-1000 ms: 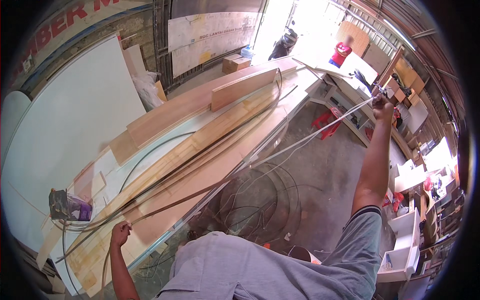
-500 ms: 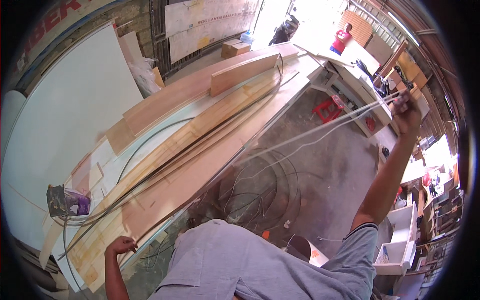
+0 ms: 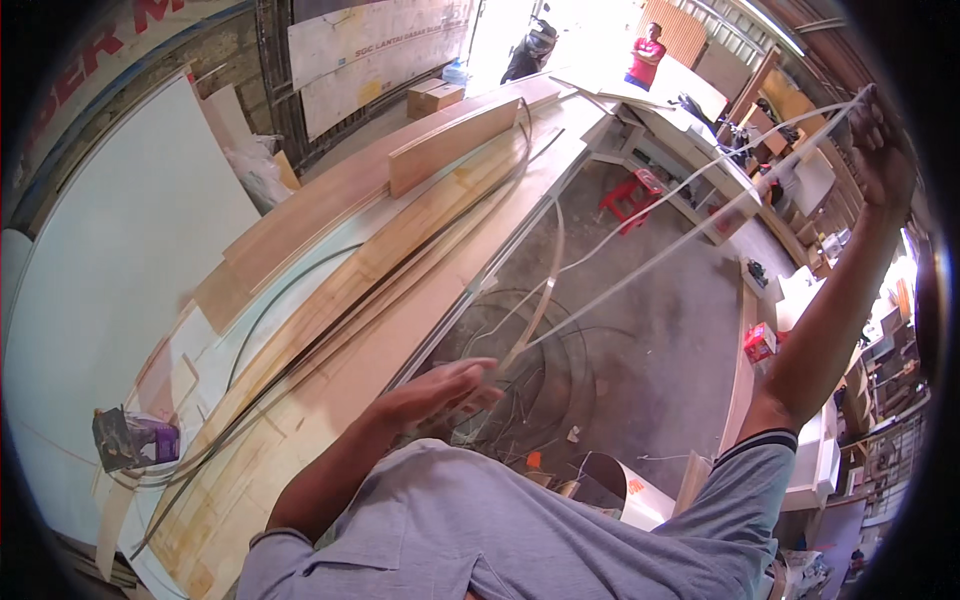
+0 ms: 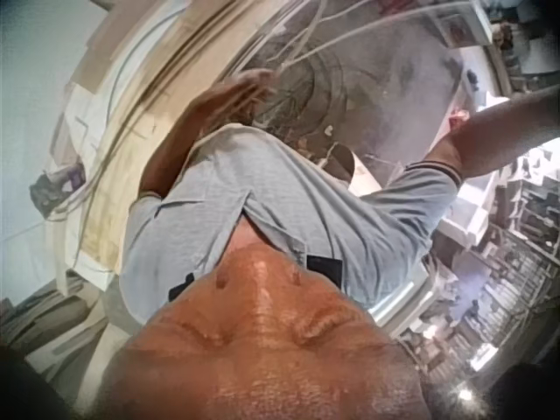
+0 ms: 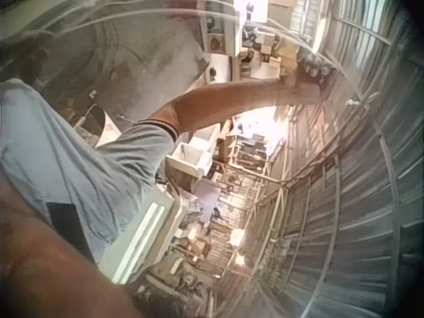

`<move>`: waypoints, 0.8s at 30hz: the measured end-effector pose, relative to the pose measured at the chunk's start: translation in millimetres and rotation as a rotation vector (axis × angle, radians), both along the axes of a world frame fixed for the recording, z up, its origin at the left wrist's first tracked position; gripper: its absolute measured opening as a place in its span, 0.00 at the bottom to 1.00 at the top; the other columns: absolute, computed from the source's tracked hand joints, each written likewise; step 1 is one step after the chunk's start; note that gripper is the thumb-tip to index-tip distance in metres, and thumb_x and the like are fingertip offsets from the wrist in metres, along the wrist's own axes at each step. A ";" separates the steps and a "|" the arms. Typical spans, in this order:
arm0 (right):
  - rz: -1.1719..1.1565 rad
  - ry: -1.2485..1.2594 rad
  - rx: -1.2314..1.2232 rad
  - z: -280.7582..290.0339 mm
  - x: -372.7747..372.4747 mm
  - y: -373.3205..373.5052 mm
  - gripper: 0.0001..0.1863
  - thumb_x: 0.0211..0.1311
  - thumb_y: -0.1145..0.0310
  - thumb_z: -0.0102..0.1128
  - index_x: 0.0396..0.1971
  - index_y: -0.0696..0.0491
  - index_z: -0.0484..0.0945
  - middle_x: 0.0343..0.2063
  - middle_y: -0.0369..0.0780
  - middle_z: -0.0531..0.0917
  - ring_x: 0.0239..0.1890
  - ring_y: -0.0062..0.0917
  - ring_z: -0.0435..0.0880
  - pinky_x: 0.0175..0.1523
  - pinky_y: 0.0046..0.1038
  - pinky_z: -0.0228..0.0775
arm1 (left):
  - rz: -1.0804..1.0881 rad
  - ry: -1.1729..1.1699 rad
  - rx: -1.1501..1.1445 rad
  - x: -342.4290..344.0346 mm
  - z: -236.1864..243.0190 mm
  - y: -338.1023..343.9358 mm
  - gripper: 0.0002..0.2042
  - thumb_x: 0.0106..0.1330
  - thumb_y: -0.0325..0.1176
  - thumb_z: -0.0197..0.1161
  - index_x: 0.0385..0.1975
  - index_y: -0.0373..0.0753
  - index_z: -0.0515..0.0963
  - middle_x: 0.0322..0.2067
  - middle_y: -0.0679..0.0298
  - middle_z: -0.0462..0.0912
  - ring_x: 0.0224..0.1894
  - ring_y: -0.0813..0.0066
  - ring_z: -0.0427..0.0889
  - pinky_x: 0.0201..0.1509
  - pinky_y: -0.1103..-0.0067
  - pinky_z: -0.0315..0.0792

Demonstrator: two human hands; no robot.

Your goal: The person handles a thin strip of wood veneer, pulling it from a long piece and folding or bending it by hand.

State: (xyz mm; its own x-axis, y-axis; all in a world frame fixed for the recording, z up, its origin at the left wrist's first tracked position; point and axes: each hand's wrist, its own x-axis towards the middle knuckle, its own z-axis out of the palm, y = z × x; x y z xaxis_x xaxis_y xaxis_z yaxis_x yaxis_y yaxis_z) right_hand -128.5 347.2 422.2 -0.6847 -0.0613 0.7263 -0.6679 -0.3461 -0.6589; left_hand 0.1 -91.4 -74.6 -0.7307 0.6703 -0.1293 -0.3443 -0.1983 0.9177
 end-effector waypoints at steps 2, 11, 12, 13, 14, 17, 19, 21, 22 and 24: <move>0.189 -0.033 0.226 0.7 2.1 21.1 0.18 0.72 0.72 0.49 0.55 0.70 0.70 0.34 0.41 0.75 0.27 0.19 0.66 0.30 0.19 0.58 | -0.114 -0.038 0.058 -15.6 20.5 34.1 0.32 0.71 0.54 0.55 0.66 0.36 0.63 0.46 0.55 0.82 0.45 0.72 0.82 0.48 0.76 0.75; -1.253 -0.471 0.768 -189.4 -14.2 188.1 0.17 0.65 0.60 0.55 0.50 0.52 0.73 0.24 0.35 0.76 0.21 0.20 0.76 0.26 0.25 0.70 | 0.485 0.164 -0.146 -28.2 29.6 26.5 0.16 0.78 0.41 0.44 0.46 0.35 0.74 0.17 0.71 0.67 0.18 0.85 0.65 0.24 0.84 0.61; -1.447 -0.526 1.039 -233.4 -17.0 187.4 0.21 0.61 0.64 0.54 0.54 0.52 0.71 0.35 0.42 0.75 0.31 0.31 0.77 0.36 0.31 0.70 | 0.532 0.200 -0.102 -28.0 31.2 20.3 0.15 0.79 0.40 0.42 0.46 0.37 0.73 0.17 0.72 0.66 0.17 0.85 0.63 0.23 0.83 0.60; -1.559 -0.614 1.391 -272.7 -16.4 176.4 0.26 0.57 0.68 0.54 0.57 0.53 0.68 0.47 0.50 0.74 0.42 0.42 0.78 0.46 0.38 0.71 | 0.545 0.157 -0.123 -28.7 33.0 16.4 0.15 0.79 0.40 0.42 0.46 0.37 0.73 0.17 0.72 0.66 0.17 0.85 0.63 0.23 0.83 0.60; -1.647 -0.479 1.698 -305.0 -12.8 155.2 0.31 0.53 0.72 0.54 0.61 0.53 0.65 0.58 0.57 0.72 0.52 0.54 0.78 0.56 0.44 0.72 | 0.575 0.218 -0.156 -30.0 35.2 12.7 0.15 0.79 0.39 0.42 0.46 0.37 0.73 0.17 0.71 0.66 0.17 0.84 0.63 0.23 0.83 0.60; -0.937 -0.142 0.835 -388.9 8.1 25.8 0.27 0.51 0.78 0.53 0.56 0.54 0.73 0.56 0.45 0.77 0.57 0.37 0.76 0.59 0.34 0.69 | 0.619 0.265 -0.201 -30.6 36.3 11.4 0.13 0.79 0.39 0.43 0.43 0.36 0.73 0.16 0.70 0.66 0.17 0.83 0.64 0.23 0.82 0.60; -0.610 0.008 0.829 -421.0 30.0 -76.0 0.23 0.52 0.76 0.60 0.53 0.54 0.78 0.57 0.43 0.76 0.59 0.34 0.75 0.64 0.35 0.64 | 0.629 0.332 -0.333 -29.8 31.5 15.4 0.13 0.78 0.39 0.45 0.41 0.37 0.73 0.16 0.68 0.67 0.17 0.83 0.65 0.23 0.81 0.60; -0.227 -0.205 0.668 -442.2 47.7 -168.8 0.21 0.61 0.65 0.61 0.53 0.56 0.77 0.54 0.43 0.78 0.56 0.30 0.76 0.60 0.32 0.65 | 0.630 0.337 -0.360 -28.1 22.6 18.6 0.13 0.78 0.40 0.46 0.39 0.37 0.73 0.16 0.67 0.67 0.18 0.82 0.66 0.23 0.80 0.61; -0.163 -0.196 0.679 -449.8 51.4 -209.7 0.22 0.68 0.58 0.58 0.54 0.58 0.76 0.52 0.43 0.80 0.52 0.26 0.78 0.55 0.27 0.69 | 0.642 0.385 -0.394 -27.0 17.7 19.4 0.13 0.77 0.40 0.47 0.37 0.37 0.73 0.17 0.67 0.67 0.18 0.82 0.67 0.23 0.79 0.61; -0.108 -0.204 0.823 -449.4 57.9 -242.2 0.22 0.69 0.57 0.57 0.53 0.59 0.76 0.47 0.42 0.82 0.47 0.25 0.81 0.51 0.25 0.71 | 0.660 0.441 -0.434 -27.0 9.4 16.7 0.14 0.77 0.40 0.47 0.36 0.38 0.73 0.17 0.67 0.67 0.19 0.82 0.67 0.23 0.79 0.61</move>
